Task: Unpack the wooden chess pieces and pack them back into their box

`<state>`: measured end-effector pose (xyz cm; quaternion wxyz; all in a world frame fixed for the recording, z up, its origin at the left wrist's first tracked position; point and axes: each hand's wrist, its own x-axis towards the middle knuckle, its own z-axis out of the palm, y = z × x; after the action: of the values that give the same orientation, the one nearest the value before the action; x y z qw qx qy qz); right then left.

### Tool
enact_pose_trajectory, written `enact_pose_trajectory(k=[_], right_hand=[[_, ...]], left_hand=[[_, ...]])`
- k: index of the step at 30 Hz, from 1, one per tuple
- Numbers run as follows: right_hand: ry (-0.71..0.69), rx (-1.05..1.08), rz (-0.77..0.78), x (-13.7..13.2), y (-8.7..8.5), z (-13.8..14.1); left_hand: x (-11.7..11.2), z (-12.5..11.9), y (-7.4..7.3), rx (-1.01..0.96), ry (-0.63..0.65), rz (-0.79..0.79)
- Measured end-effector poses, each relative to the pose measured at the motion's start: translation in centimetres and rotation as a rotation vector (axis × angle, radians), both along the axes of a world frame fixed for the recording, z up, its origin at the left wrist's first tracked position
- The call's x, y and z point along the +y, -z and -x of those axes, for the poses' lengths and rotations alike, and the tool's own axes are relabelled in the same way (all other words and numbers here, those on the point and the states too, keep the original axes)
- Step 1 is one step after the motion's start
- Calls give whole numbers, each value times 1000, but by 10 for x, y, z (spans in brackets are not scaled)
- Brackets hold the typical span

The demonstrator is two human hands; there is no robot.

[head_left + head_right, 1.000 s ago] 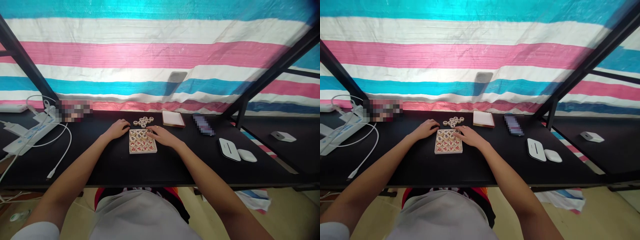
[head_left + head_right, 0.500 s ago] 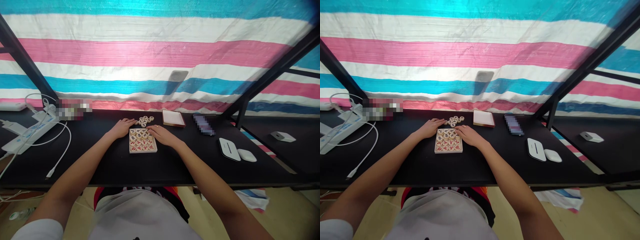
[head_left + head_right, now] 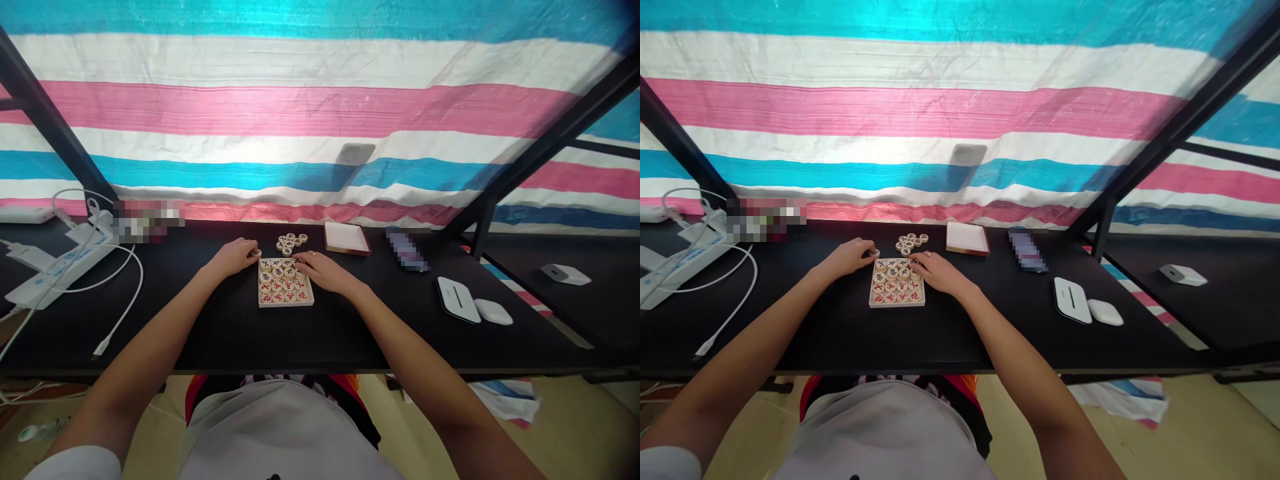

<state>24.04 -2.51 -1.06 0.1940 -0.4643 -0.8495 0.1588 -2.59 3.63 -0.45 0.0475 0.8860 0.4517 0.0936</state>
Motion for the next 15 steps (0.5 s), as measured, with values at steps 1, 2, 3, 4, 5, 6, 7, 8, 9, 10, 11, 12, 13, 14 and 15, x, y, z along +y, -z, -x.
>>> enact_pose_trajectory(k=[1,2,3,4,5,6,7,8,9,10,11,12,13,14,15], right_hand=[[-1,1,1,0,0,0],[-2,2,3,0,0,-1],[-3,2,5,0,0,-1],[-2,1,8,0,0,-1],[-1,0,11,0,-1,-1],[-1,-1,14,-1,-1,-1],[-2,-2,17,-1,-1,-1],[-1,-3,19,-1,-2,-1],[-1,-3,19,-2,-2,-1],[0,-3,18,-2,-3,0],[2,-2,17,-2,-3,0],[4,-1,15,-2,-3,0],[4,0,14,-2,-3,0],[4,1,12,-2,-3,0],[4,1,11,-2,-2,0]], left_hand=[[1,1,-1,-3,-9,13],[1,3,-3,-7,-20,28],[1,5,-6,-16,-32,43],[1,6,-10,-37,-44,60],[-1,8,-15,-72,-49,79],[-4,8,-22,-123,-46,105],[-9,8,-29,-186,-27,142],[-14,7,-36,-241,15,185],[-21,4,-43,-272,51,235],[-28,1,-49,-267,99,304],[-35,-3,-54,-243,163,379],[-41,-7,-58,-207,223,445],[-46,-11,-59,-157,264,494],[-49,-14,-60,-112,289,517],[-51,-16,-58,-81,306,521]])
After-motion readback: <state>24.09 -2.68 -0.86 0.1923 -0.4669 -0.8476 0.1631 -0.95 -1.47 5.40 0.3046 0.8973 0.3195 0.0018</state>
